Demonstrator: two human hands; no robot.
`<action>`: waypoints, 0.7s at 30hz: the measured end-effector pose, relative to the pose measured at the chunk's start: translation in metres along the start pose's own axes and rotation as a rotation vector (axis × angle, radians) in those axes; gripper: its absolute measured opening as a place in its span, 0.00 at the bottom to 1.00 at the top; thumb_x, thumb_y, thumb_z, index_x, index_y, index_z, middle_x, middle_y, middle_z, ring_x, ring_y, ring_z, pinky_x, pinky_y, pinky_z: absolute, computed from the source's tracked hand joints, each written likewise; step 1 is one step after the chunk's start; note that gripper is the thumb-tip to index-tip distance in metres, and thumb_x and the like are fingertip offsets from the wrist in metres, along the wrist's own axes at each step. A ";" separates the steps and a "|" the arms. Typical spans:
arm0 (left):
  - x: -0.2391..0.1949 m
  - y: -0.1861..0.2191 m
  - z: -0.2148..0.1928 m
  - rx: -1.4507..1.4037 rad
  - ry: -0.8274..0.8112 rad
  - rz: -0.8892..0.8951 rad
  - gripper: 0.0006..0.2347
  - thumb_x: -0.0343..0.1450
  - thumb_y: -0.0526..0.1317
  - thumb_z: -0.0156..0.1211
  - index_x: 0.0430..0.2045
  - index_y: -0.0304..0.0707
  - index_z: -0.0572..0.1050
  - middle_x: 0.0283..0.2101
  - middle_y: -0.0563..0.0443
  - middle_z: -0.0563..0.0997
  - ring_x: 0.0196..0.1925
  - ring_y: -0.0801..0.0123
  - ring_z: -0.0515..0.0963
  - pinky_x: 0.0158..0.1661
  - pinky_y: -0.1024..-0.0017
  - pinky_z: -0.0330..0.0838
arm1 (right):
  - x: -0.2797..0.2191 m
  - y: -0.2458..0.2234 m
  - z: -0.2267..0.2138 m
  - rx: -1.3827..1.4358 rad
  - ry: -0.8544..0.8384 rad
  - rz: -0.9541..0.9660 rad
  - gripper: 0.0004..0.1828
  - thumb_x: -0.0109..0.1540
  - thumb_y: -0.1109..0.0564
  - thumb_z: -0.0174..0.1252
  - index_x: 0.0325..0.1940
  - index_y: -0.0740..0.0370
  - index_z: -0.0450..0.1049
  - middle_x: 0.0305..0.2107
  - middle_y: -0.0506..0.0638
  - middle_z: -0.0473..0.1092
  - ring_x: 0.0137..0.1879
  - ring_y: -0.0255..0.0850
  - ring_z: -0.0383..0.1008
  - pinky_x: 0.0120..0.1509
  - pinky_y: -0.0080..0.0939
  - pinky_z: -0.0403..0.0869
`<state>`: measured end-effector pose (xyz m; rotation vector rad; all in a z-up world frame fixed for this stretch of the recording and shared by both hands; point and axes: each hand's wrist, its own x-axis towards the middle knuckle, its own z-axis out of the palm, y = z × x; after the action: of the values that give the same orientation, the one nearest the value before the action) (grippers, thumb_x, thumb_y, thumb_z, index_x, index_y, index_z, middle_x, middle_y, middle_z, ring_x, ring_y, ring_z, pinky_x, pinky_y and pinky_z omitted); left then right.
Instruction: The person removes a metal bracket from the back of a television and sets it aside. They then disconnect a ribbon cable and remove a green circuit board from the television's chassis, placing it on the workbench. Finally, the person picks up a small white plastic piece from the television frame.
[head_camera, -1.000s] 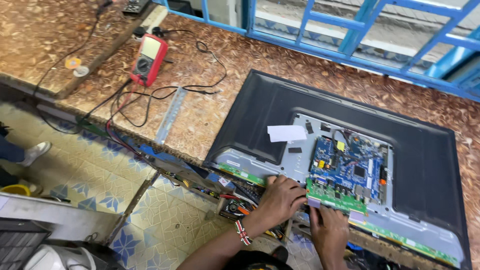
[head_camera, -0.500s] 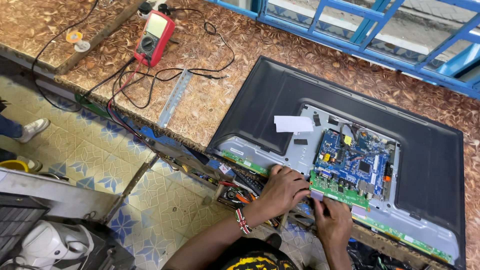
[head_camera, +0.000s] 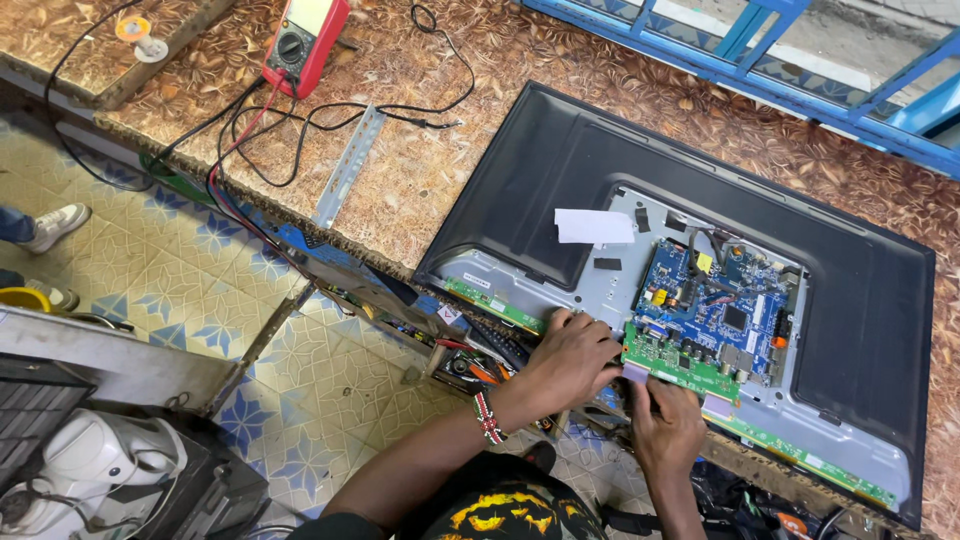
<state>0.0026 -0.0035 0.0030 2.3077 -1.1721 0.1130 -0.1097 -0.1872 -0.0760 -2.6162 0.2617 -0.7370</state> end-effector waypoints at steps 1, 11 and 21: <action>0.002 0.000 0.002 0.000 -0.001 0.001 0.12 0.71 0.47 0.64 0.41 0.42 0.80 0.42 0.47 0.80 0.46 0.54 0.75 0.54 0.54 0.61 | 0.001 0.000 0.001 0.000 0.001 0.001 0.12 0.67 0.51 0.64 0.40 0.62 0.83 0.28 0.51 0.76 0.34 0.46 0.71 0.37 0.48 0.67; 0.010 0.002 0.011 0.071 -0.044 -0.049 0.08 0.72 0.45 0.63 0.37 0.43 0.81 0.41 0.48 0.81 0.46 0.56 0.76 0.57 0.54 0.60 | 0.012 -0.015 -0.014 -0.063 -0.169 0.084 0.13 0.66 0.47 0.62 0.36 0.59 0.78 0.27 0.51 0.75 0.37 0.48 0.70 0.36 0.50 0.67; 0.007 0.005 0.006 0.015 0.014 -0.016 0.06 0.72 0.42 0.64 0.34 0.41 0.80 0.38 0.48 0.81 0.43 0.55 0.76 0.56 0.53 0.61 | 0.008 -0.026 -0.008 -0.088 -0.186 0.209 0.16 0.67 0.47 0.59 0.33 0.61 0.72 0.24 0.56 0.70 0.38 0.53 0.66 0.40 0.55 0.64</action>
<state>0.0023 -0.0141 0.0017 2.3257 -1.1489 0.1330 -0.1049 -0.1686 -0.0548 -2.6641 0.5129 -0.4171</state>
